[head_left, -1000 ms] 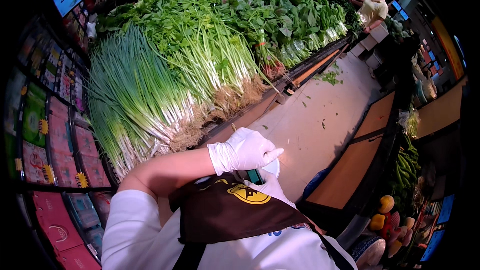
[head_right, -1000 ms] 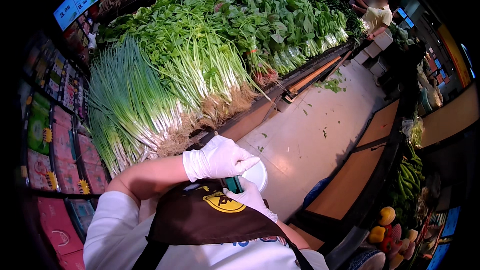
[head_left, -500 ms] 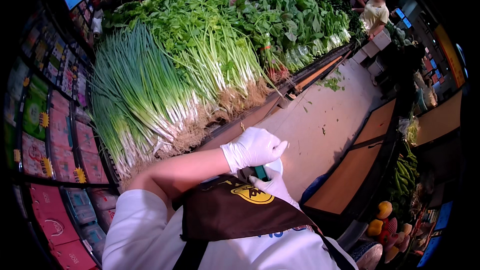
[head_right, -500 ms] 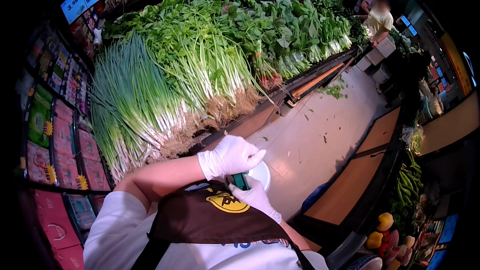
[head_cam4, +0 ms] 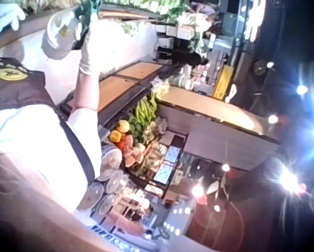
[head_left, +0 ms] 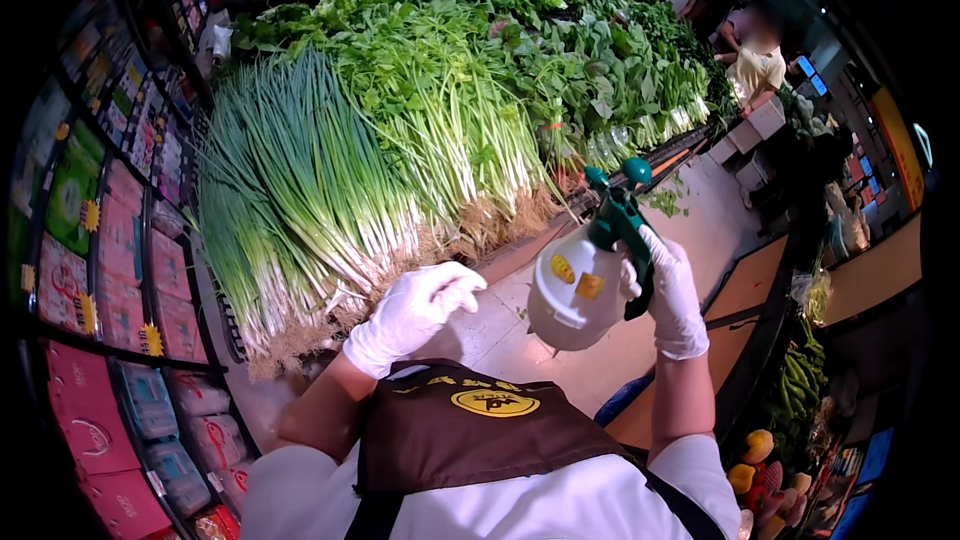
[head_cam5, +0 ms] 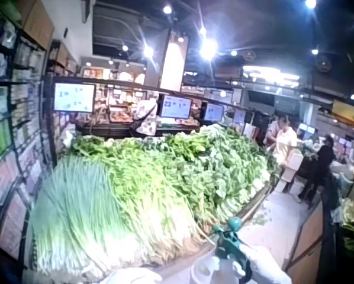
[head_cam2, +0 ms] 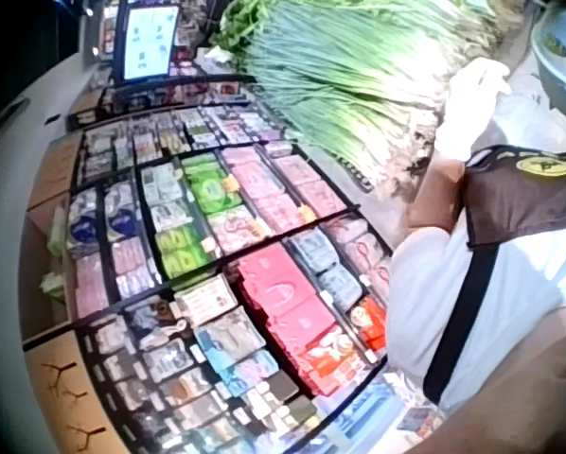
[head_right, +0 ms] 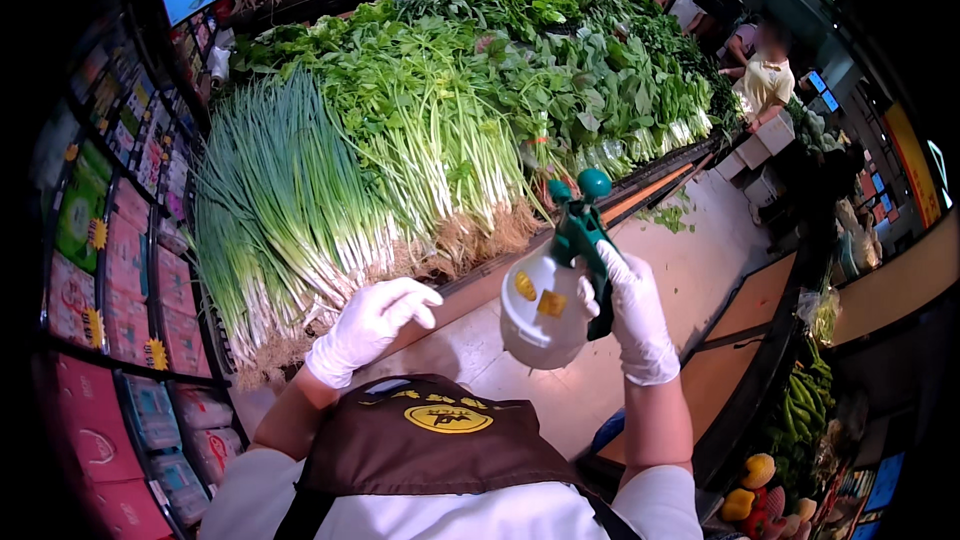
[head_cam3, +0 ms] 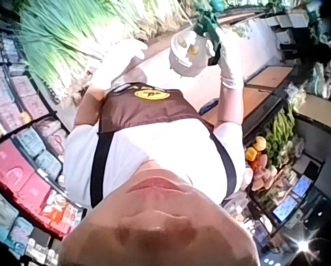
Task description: The person uses a hand-pump sprayer to mist various green leafy vegetables on a produce display shelf, moving along the shelf and misting each bunch.
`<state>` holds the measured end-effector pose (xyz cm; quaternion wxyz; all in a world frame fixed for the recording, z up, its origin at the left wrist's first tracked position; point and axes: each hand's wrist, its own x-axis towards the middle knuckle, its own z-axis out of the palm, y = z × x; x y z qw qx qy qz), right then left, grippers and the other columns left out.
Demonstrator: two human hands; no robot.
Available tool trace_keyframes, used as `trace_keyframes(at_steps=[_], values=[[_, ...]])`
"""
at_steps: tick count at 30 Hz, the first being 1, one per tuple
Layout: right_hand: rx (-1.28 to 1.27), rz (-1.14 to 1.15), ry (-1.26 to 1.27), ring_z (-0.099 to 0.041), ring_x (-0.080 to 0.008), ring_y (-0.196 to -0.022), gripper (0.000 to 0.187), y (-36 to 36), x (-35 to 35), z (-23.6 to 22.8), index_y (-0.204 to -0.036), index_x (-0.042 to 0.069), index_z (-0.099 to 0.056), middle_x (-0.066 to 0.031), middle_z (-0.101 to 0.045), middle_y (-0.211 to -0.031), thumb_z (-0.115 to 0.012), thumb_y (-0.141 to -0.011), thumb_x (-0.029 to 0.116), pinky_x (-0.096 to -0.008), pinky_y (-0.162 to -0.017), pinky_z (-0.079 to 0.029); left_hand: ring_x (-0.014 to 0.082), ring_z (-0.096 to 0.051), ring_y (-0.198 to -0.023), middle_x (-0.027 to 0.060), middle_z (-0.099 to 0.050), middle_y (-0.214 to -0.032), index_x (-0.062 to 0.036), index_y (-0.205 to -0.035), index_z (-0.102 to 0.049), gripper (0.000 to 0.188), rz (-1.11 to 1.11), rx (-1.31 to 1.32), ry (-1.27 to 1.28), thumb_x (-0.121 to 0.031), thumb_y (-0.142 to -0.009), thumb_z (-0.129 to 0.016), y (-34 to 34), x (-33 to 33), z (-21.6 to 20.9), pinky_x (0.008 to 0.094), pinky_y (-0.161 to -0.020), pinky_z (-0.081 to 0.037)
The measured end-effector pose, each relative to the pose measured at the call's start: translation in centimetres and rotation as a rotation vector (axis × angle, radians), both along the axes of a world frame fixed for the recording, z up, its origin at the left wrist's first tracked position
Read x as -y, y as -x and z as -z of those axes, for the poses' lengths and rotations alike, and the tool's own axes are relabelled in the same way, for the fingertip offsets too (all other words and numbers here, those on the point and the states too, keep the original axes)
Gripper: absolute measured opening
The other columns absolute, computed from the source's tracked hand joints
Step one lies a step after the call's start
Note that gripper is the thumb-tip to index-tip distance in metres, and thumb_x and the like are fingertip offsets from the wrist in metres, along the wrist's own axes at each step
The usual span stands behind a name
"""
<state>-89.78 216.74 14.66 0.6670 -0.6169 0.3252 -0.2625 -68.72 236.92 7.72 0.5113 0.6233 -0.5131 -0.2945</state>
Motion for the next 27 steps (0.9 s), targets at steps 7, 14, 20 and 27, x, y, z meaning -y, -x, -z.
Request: trace_keyframes(at_steps=[7,14,20,27], values=[[-0.21,-0.091,0.238,-0.047,-0.0095,-0.045,0.045,-2.3,-0.1,-3.2,-0.086,-0.005,-0.059,-0.002,-0.049,-0.057,-0.054,-0.09,0.04,-0.0219,-0.039,-0.033,0.0148,-0.061,-0.076,0.0064,-0.065,-0.076,-0.0023,-0.1,-0.06,0.031,-0.159,-0.142,-0.017,-0.029,-0.095,-0.045,-1.1,-4.1,2.7,0.0283,-0.075,-0.046],[-0.267,-0.298,0.173,-0.042,-0.0081,-0.041,0.042,-3.3,-2.3,-6.9,-0.086,-0.003,-0.058,-0.0027,-0.049,-0.055,-0.049,-0.093,0.037,-0.0213,-0.04,-0.032,0.0146,-0.061,-0.076,0.0054,-0.066,-0.076,-0.0022,-0.101,-0.061,0.029,-0.215,-0.163,-0.034,-0.027,-0.095,-0.046,-1.8,-5.3,1.9,0.0278,-0.074,-0.046],[-0.226,-0.213,0.123,-0.039,-0.0083,-0.036,0.042,-4.5,-2.0,-8.8,-0.083,-0.004,-0.059,-0.001,-0.045,-0.05,-0.049,-0.092,0.036,-0.0214,-0.035,-0.03,0.0131,-0.061,-0.074,0.006,-0.065,-0.076,-0.0015,-0.1,-0.06,0.029,-0.225,-0.168,-0.005,-0.027,-0.095,-0.046,-2.3,-6.7,1.1,0.0267,-0.071,-0.046],[-0.144,0.012,0.418,-0.037,-0.0089,-0.036,0.041,-5.2,3.0,-10.4,-0.084,-0.002,-0.06,-0.0002,-0.043,-0.046,-0.047,-0.093,0.035,-0.023,-0.038,-0.028,0.0134,-0.06,-0.075,0.0062,-0.064,-0.077,-0.0008,-0.101,-0.06,0.028,-0.3,-0.287,0.127,-0.024,-0.096,-0.045,-2.8,-8.9,1.9,0.0265,-0.073,-0.046]])
